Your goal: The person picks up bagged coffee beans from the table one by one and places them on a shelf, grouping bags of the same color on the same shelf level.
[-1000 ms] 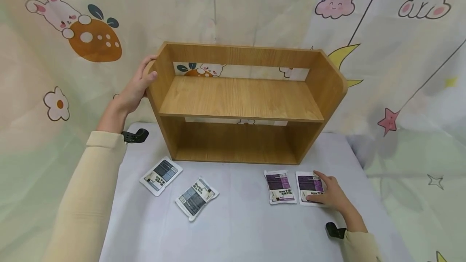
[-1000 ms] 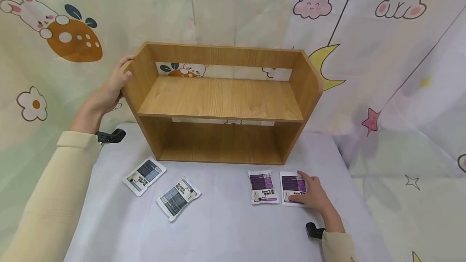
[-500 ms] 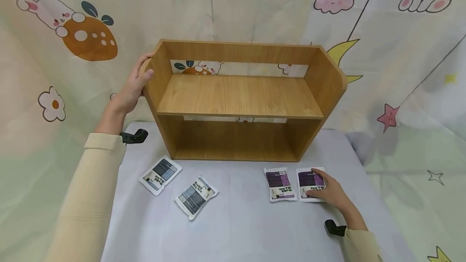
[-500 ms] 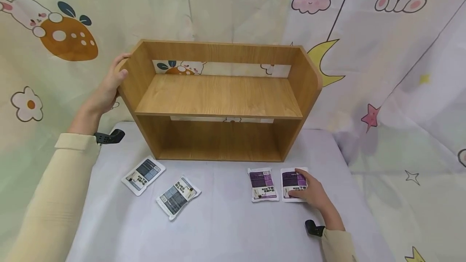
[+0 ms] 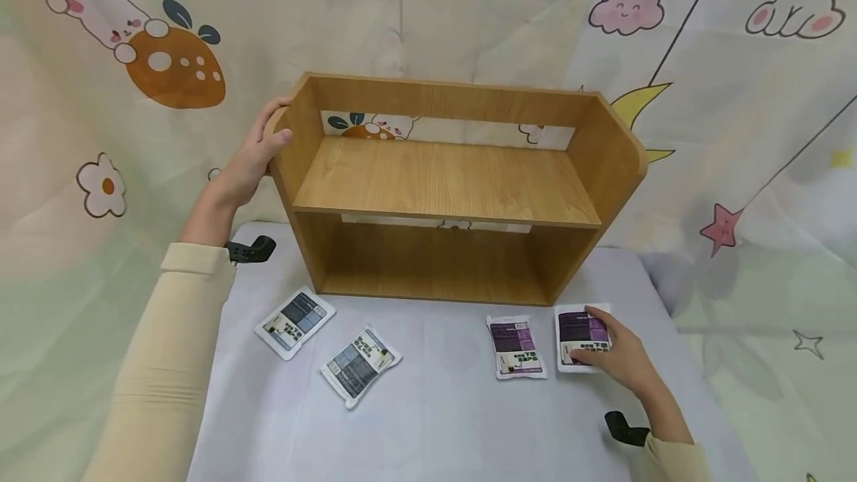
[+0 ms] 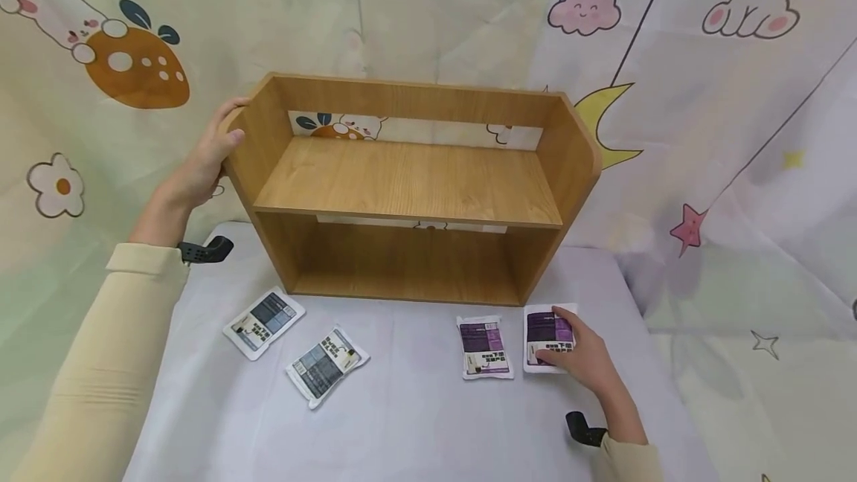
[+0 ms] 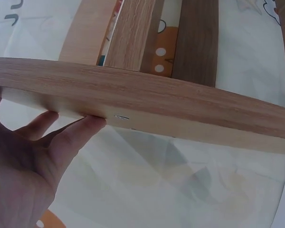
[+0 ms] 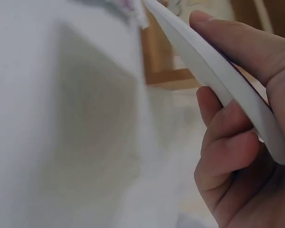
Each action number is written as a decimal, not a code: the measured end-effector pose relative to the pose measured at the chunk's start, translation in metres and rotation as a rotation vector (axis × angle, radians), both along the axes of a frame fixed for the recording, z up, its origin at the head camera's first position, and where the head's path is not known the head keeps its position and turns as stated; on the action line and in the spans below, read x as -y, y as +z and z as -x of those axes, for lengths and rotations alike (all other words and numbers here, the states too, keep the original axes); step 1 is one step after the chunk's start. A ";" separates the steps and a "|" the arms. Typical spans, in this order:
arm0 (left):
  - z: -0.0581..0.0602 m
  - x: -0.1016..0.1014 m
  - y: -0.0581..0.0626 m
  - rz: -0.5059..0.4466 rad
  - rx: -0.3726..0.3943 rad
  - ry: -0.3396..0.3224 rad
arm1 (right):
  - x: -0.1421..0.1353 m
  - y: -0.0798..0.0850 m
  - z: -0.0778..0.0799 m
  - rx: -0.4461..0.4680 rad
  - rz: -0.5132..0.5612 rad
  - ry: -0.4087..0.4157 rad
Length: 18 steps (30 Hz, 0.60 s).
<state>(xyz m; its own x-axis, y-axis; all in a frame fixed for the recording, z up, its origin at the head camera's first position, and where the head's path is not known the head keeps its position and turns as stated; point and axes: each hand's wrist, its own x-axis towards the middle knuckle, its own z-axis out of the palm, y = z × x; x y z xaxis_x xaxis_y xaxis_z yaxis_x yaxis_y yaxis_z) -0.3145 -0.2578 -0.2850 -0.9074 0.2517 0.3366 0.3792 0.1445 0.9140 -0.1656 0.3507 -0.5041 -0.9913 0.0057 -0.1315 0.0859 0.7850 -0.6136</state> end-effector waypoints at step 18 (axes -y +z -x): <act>-0.001 0.000 0.000 0.049 -0.005 0.017 | 0.058 0.062 -0.002 -0.098 0.118 -0.003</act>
